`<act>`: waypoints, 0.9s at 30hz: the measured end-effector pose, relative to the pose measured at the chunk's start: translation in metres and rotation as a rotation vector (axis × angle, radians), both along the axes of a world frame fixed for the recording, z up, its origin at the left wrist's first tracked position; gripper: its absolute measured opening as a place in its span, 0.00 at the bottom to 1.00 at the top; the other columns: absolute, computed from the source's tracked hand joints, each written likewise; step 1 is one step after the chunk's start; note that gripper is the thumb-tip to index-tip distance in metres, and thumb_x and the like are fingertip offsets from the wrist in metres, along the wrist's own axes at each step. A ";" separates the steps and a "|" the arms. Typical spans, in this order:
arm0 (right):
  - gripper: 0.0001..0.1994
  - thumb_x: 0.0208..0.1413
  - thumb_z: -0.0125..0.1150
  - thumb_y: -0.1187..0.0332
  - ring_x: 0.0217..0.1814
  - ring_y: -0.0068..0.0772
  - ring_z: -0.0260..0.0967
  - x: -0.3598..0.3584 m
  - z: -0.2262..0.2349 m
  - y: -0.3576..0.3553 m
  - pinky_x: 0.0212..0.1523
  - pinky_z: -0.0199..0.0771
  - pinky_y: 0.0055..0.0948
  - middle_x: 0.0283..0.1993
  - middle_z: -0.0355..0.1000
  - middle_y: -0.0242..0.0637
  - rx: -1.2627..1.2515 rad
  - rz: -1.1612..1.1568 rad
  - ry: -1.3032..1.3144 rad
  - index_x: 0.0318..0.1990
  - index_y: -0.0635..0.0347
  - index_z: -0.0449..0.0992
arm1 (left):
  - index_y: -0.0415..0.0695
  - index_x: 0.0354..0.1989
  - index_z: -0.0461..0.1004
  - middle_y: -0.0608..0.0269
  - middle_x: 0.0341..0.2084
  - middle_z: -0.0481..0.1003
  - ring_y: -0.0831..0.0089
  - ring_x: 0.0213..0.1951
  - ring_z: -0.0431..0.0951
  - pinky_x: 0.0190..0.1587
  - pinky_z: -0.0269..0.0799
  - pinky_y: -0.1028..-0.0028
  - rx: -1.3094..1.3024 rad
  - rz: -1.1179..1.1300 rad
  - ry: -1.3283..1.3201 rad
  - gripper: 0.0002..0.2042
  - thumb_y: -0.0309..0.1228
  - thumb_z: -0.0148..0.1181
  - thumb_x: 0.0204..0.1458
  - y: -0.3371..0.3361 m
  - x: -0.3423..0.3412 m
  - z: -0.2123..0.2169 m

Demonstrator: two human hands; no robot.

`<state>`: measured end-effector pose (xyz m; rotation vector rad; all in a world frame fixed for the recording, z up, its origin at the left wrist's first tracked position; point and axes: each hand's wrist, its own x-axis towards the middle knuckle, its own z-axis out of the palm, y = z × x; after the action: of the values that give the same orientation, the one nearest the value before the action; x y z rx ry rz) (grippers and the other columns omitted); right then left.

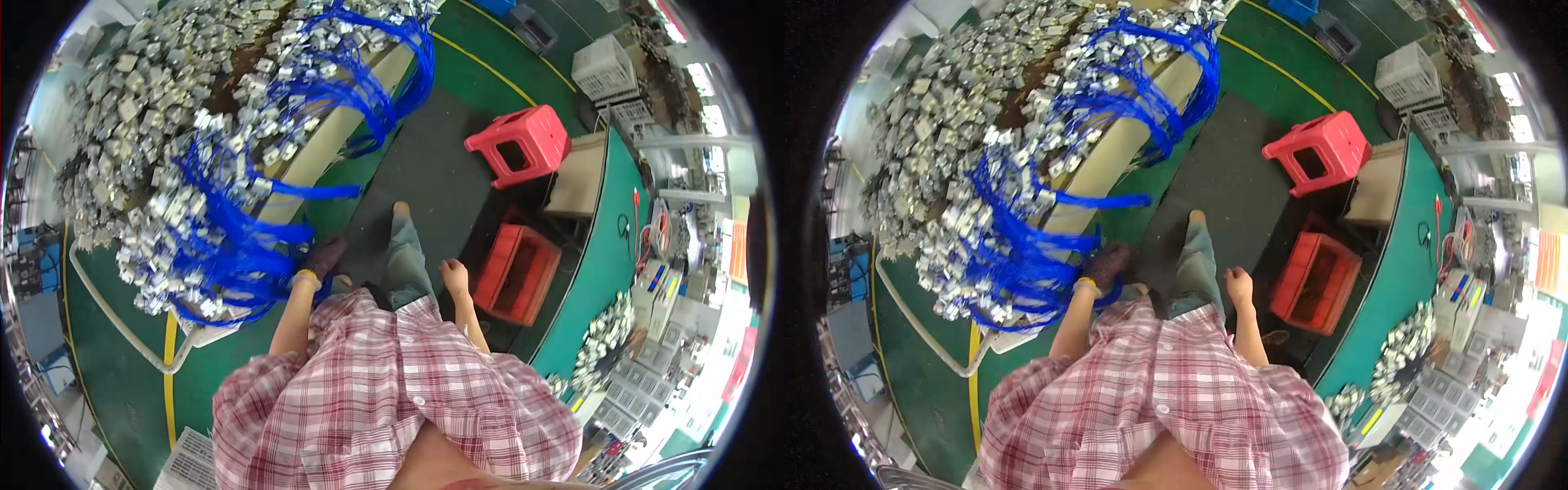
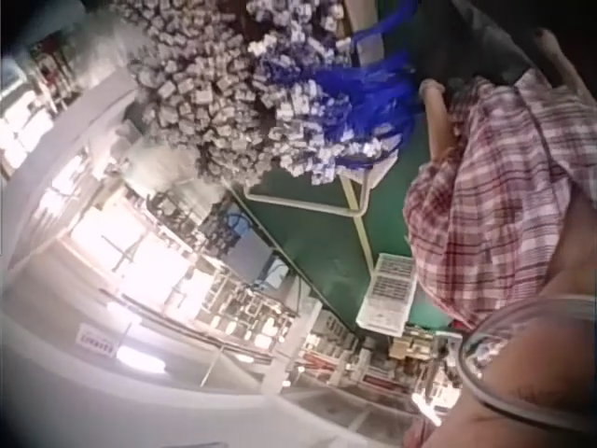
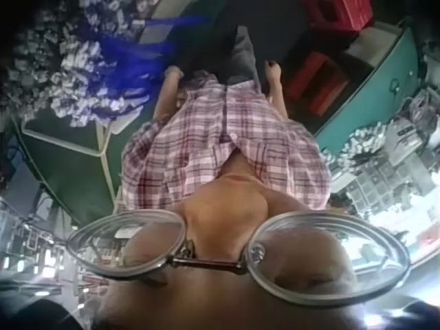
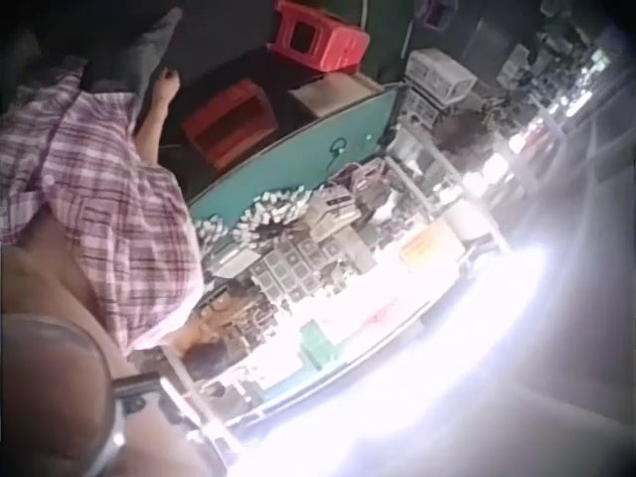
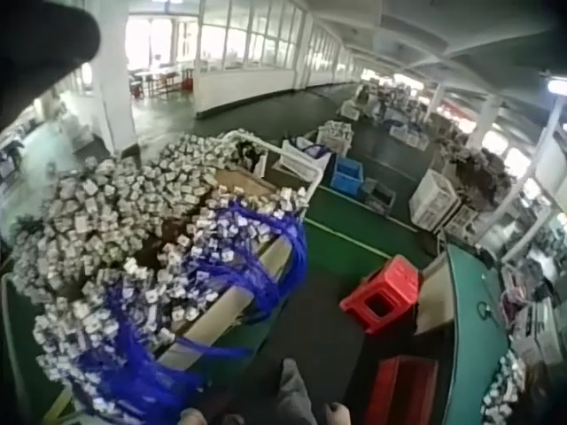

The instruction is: Connecting wire bundles to electrical terminals and testing the connections using electrical probes on a factory assembly line.

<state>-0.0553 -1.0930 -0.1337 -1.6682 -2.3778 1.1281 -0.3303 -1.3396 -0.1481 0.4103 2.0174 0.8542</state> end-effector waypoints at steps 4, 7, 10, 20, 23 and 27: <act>0.11 0.53 0.56 0.63 0.39 0.51 0.75 -0.069 -0.001 0.108 0.39 0.73 0.40 0.32 0.75 0.51 -0.135 0.278 -0.075 0.35 0.63 0.77 | 0.42 0.45 0.73 0.43 0.43 0.74 0.52 0.48 0.73 0.48 0.69 0.63 -0.095 -0.184 0.351 0.14 0.33 0.44 0.57 0.038 -0.022 0.025; 0.11 0.52 0.56 0.64 0.37 0.52 0.75 -0.109 0.026 0.184 0.38 0.73 0.40 0.31 0.75 0.51 -0.179 0.278 -0.063 0.35 0.62 0.77 | 0.42 0.44 0.73 0.46 0.43 0.75 0.52 0.47 0.74 0.48 0.69 0.62 -0.147 -0.101 0.281 0.13 0.31 0.43 0.57 0.119 -0.045 0.069; 0.10 0.51 0.56 0.64 0.35 0.52 0.74 -0.119 0.031 0.254 0.37 0.73 0.40 0.29 0.75 0.52 -0.061 0.233 0.056 0.34 0.63 0.77 | 0.43 0.42 0.73 0.48 0.38 0.75 0.50 0.39 0.75 0.42 0.70 0.61 -0.045 -0.188 0.578 0.12 0.34 0.44 0.58 0.179 -0.073 0.035; 0.11 0.52 0.55 0.64 0.37 0.52 0.74 -0.231 0.058 0.363 0.37 0.73 0.42 0.32 0.74 0.51 0.035 0.391 0.110 0.34 0.63 0.76 | 0.39 0.60 0.63 0.48 0.55 0.67 0.57 0.58 0.66 0.58 0.62 0.66 0.456 0.485 0.094 0.28 0.42 0.57 0.54 0.410 -0.232 0.067; 0.11 0.53 0.55 0.65 0.36 0.53 0.73 -0.283 0.077 0.367 0.36 0.73 0.41 0.31 0.74 0.50 0.014 0.515 0.205 0.35 0.64 0.75 | 0.41 0.57 0.65 0.53 0.51 0.70 0.62 0.53 0.69 0.53 0.65 0.66 0.697 0.656 -0.115 0.26 0.41 0.60 0.51 0.434 -0.255 0.062; 0.09 0.53 0.55 0.66 0.33 0.49 0.74 -0.357 0.095 0.380 0.34 0.72 0.37 0.28 0.74 0.49 -0.145 0.486 0.373 0.35 0.63 0.75 | 0.44 0.45 0.74 0.62 0.41 0.76 0.72 0.40 0.75 0.41 0.70 0.69 0.839 0.844 -0.152 0.18 0.37 0.64 0.47 0.442 -0.271 0.053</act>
<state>-0.4126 -0.7133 -0.0388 -0.8067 -2.5479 1.5439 -0.6010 -0.8975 -0.0954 -0.1018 1.5739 2.1886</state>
